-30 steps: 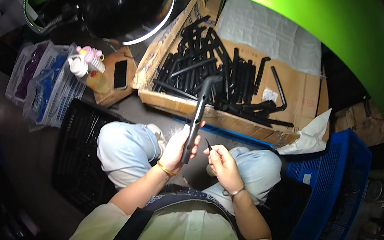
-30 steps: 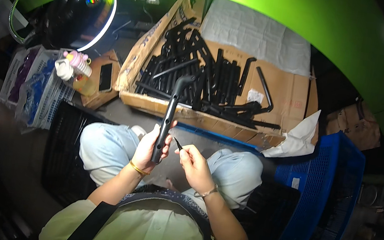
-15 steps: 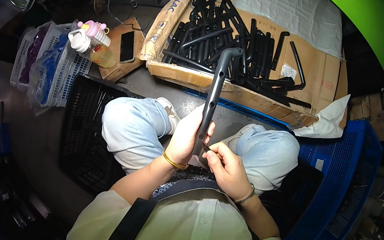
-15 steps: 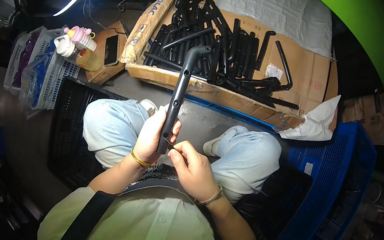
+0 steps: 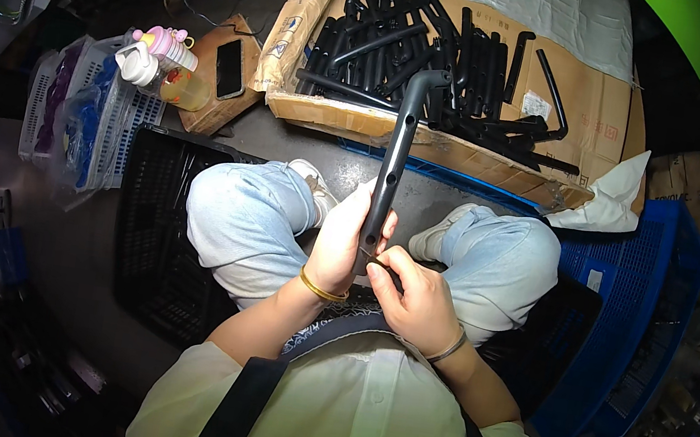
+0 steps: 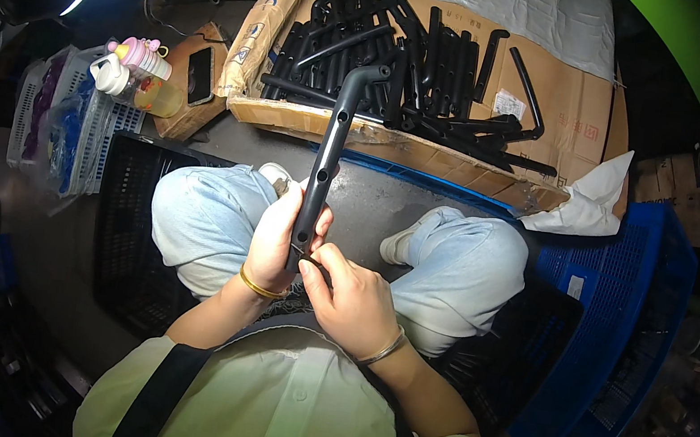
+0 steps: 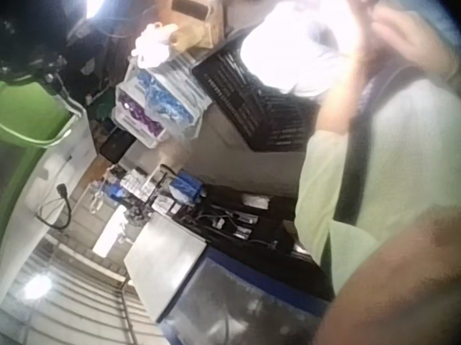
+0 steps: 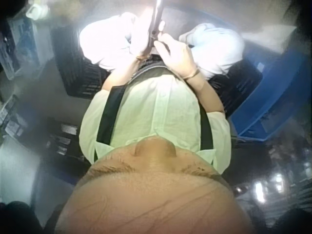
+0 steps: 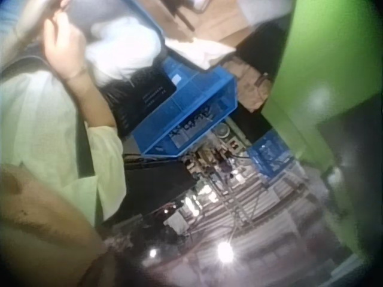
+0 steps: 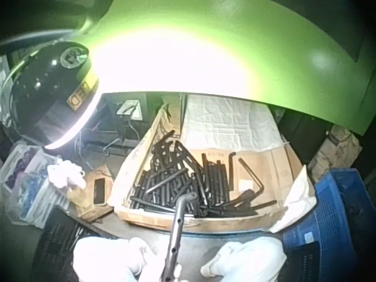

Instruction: The person assembles L-shaped plastic components by hand, inserting small connector pins into them.

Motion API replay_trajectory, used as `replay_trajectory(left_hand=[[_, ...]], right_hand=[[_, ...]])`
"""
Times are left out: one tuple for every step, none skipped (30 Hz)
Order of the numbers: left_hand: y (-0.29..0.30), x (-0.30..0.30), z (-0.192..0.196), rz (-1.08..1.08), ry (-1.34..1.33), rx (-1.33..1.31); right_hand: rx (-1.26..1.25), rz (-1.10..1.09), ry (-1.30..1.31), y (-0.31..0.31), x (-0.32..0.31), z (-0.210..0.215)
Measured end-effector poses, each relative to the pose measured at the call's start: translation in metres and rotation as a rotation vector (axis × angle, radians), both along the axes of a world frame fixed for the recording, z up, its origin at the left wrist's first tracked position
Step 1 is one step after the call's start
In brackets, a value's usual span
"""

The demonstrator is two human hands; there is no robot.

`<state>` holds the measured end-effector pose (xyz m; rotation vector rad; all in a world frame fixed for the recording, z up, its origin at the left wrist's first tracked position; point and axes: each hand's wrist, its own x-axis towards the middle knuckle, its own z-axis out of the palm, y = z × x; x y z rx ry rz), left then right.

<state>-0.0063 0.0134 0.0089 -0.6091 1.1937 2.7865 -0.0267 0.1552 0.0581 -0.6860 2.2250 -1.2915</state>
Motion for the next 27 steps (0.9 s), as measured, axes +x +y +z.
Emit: replay_trajectory(left_hand=[[0.000,0.000,-0.001,-0.001,0.000,-0.014],[0.000,0.001,-0.001,-0.002,0.001,-0.029],[0.000,0.001,-0.001,-0.004,0.001,-0.029],[0.000,0.001,-0.001,-0.002,-0.001,-0.018],[0.001,0.001,-0.001,0.001,-0.003,-0.006],[0.001,0.001,0.000,0.000,-0.003,-0.007],[0.001,0.001,0.001,0.001,-0.001,-0.015],[0.002,0.001,0.002,0.002,0.001,-0.022],[0.002,0.001,0.002,0.001,0.002,-0.022],[0.002,0.002,0.001,0.005,-0.006,-0.045],[0.003,0.002,0.000,0.010,-0.013,-0.067],[0.003,0.002,0.001,0.008,-0.013,-0.068],[0.003,0.003,0.003,0.008,-0.019,-0.094],[0.003,0.003,0.004,0.007,-0.026,-0.120],[0.004,0.002,0.006,0.004,-0.025,-0.121],[0.005,0.002,0.008,0.027,-0.027,-0.114],[0.006,0.002,0.009,0.049,-0.029,-0.106],[0.006,0.002,0.008,0.046,-0.028,-0.107],[0.007,0.002,0.008,0.064,-0.026,-0.113],[0.008,0.002,0.007,0.082,-0.025,-0.118],[0.009,0.002,0.007,0.080,-0.024,-0.119],[0.010,0.002,0.007,0.105,-0.015,-0.131],[0.011,0.003,0.006,0.129,-0.006,-0.142],[0.011,0.003,0.004,0.130,-0.005,-0.142],[0.011,0.003,0.003,0.129,0.008,-0.134],[0.010,0.003,0.001,0.128,0.021,-0.126],[0.010,0.003,0.000,0.128,0.022,-0.127]], right_hand=[[0.000,-0.003,0.000,0.000,0.001,-0.001],[-0.004,-0.009,0.010,0.000,0.002,-0.002],[-0.008,-0.014,0.020,0.001,0.002,-0.003],[-0.008,-0.016,0.020,0.001,0.002,-0.003],[-0.005,-0.015,0.013,0.001,0.003,-0.003],[-0.003,-0.015,0.006,0.001,0.003,-0.003],[-0.003,-0.016,0.007,0.001,0.002,-0.002],[0.001,-0.010,0.002,0.002,0.002,-0.002],[0.004,-0.004,-0.003,0.002,0.002,-0.001],[0.004,-0.005,-0.003,0.002,0.002,-0.001],[0.000,-0.003,-0.016,0.002,0.003,-0.002],[-0.005,-0.002,-0.030,0.003,0.003,-0.003],[-0.005,-0.005,-0.029,0.003,0.004,-0.003],[-0.017,-0.009,-0.042,0.002,0.004,-0.003],[-0.028,-0.012,-0.056,0.002,0.005,-0.004],[-0.030,-0.015,-0.055,0.002,0.006,-0.005],[-0.044,-0.023,-0.065,0.001,0.007,-0.008],[-0.058,-0.031,-0.075,0.001,0.008,-0.009],[-0.060,-0.033,-0.075,0.000,0.009,-0.011],[-0.072,-0.047,-0.074,0.000,0.011,-0.011],[-0.085,-0.060,-0.073,-0.001,0.011,-0.012],[-0.086,-0.060,-0.072,-0.002,0.012,-0.011],[-0.083,-0.085,-0.082,-0.003,0.012,-0.011],[-0.080,-0.110,-0.093,-0.003,0.012,-0.011],[-0.081,-0.111,-0.092,-0.003,0.012,-0.012],[-0.097,-0.098,-0.077,-0.003,0.013,-0.014],[-0.113,-0.085,-0.063,-0.002,0.013,-0.015]])
